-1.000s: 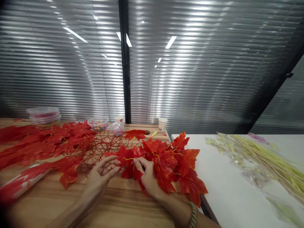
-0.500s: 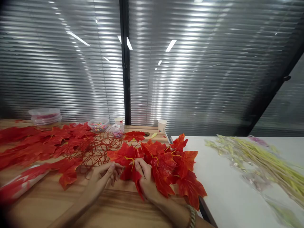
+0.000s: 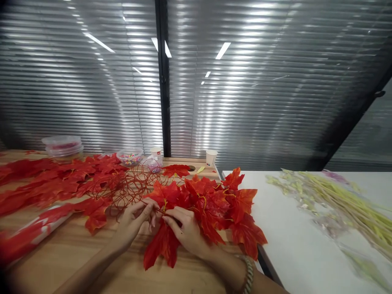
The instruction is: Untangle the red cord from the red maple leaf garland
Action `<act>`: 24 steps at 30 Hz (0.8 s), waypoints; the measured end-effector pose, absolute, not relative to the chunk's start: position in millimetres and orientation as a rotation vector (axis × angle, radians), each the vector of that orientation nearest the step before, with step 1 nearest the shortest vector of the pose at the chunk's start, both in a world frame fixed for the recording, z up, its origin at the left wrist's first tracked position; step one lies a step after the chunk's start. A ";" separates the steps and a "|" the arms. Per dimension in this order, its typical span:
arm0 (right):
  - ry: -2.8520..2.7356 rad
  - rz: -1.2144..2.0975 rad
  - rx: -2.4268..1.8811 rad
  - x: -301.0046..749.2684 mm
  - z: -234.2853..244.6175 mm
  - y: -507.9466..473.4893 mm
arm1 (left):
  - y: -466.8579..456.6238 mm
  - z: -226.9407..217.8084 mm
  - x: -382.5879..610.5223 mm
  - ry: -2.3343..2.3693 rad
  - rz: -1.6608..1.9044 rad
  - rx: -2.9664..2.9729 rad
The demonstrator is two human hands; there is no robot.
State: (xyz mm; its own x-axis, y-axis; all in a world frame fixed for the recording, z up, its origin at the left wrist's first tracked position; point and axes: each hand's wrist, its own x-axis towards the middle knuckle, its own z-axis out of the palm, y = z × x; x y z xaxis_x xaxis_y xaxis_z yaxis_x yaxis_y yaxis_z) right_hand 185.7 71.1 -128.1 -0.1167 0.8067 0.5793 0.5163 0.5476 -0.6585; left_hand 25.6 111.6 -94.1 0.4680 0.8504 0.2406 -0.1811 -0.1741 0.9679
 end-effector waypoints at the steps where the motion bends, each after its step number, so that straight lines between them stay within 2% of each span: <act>1: -1.784 0.318 -1.108 185.5 -128.3 71.4 | 113.1 -94.4 25.3 0.609 1.068 1.438; 9: -1.845 -0.206 -1.235 187.5 -132.7 70.9 | 135.8 -95.2 11.2 0.487 1.451 1.189; 16: -1.737 -0.488 -1.305 194.5 -126.3 72.4 | 139.1 -80.6 -1.1 0.457 1.691 1.143; 21: -1.785 -0.616 -1.137 203.7 -124.9 72.8 | 138.9 -67.0 -8.3 0.469 1.831 1.139; 24: -1.909 -0.661 -0.994 209.0 -126.9 68.0 | 135.1 -43.3 -11.1 0.461 1.833 1.171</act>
State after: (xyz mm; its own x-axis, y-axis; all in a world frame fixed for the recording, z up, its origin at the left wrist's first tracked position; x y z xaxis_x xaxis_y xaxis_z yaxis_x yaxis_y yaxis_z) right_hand 209.0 68.0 -126.9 -0.3113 0.3820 0.8701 0.8381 0.5419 0.0620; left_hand -11.1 135.1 -43.3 -0.1618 0.8304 0.5331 -0.4791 -0.5384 0.6933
